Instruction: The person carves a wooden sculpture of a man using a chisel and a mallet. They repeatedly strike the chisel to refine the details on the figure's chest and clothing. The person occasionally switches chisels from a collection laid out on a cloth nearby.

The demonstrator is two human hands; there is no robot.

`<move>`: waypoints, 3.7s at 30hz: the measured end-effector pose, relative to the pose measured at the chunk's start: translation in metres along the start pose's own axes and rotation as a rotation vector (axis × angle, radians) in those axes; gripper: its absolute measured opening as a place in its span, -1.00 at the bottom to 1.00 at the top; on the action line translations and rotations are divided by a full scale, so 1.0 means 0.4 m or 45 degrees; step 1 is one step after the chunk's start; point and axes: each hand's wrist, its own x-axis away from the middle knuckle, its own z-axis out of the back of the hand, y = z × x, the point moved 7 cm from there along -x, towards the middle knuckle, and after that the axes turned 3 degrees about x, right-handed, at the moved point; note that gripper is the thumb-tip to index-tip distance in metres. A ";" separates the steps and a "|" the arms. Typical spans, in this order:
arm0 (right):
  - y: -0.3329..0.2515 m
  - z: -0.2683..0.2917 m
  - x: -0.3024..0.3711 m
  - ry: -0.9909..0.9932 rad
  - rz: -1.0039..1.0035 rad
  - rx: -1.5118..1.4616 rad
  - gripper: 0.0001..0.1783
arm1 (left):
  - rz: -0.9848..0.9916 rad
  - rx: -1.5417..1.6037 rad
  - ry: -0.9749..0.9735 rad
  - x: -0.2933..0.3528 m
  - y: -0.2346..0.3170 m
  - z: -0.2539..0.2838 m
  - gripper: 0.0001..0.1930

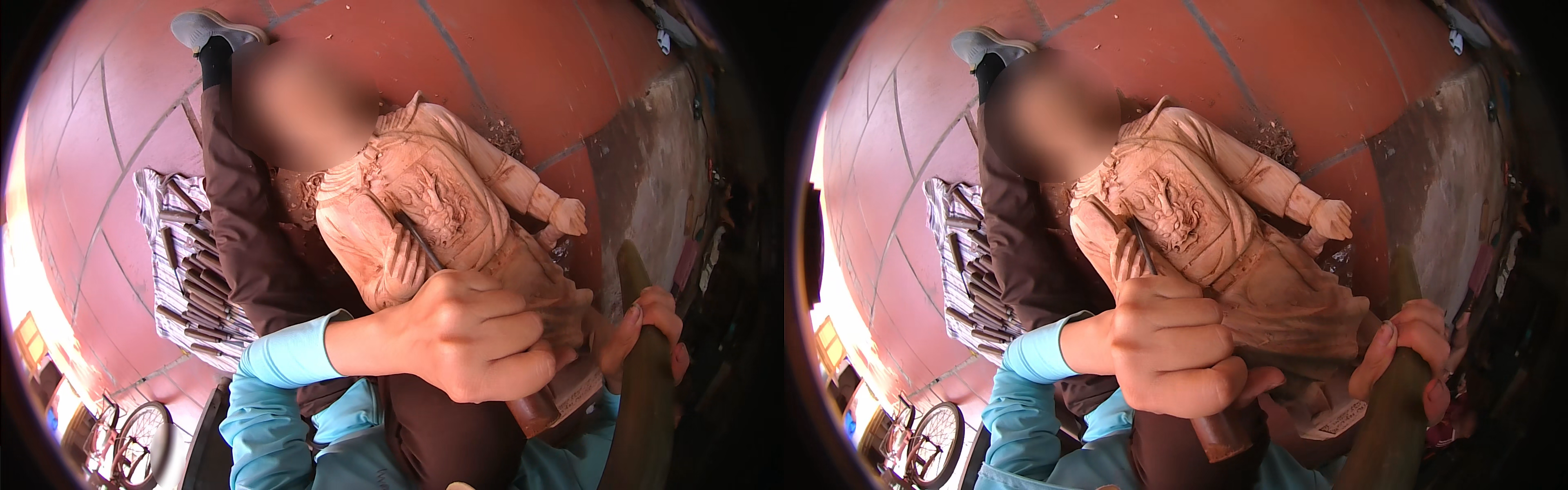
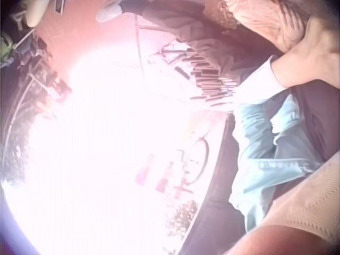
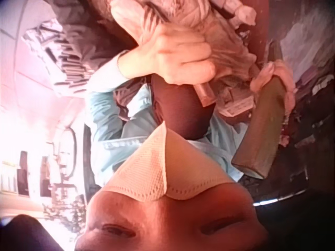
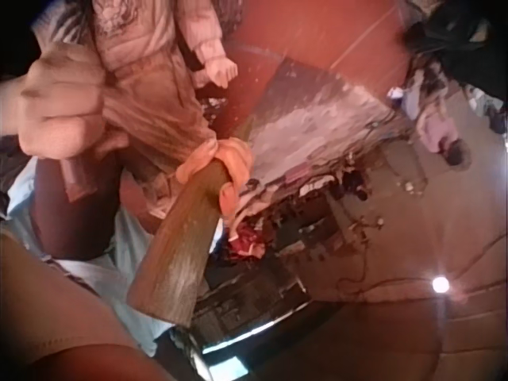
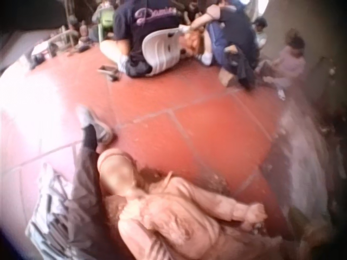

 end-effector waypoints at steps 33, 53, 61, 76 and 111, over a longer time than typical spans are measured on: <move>-0.018 -0.020 -0.042 0.050 0.118 0.194 -0.32 | 0.012 0.251 -0.098 0.022 -0.040 0.043 -0.77; 0.072 -0.065 -0.009 0.014 0.065 0.129 -0.19 | 0.041 -0.034 -0.207 0.042 -0.040 -0.022 -0.68; 0.092 -0.120 -0.002 0.034 0.220 0.133 -0.16 | 0.152 -0.256 -0.462 0.071 -0.063 -0.078 -0.74; 0.100 -0.071 -0.066 0.265 -0.093 -0.224 -0.54 | 0.140 -0.418 -0.121 -0.039 -0.067 -0.139 -0.72; 0.186 -0.020 -0.090 -0.052 -0.367 -0.007 -0.31 | 0.349 -0.202 0.290 -0.072 -0.128 -0.053 -0.60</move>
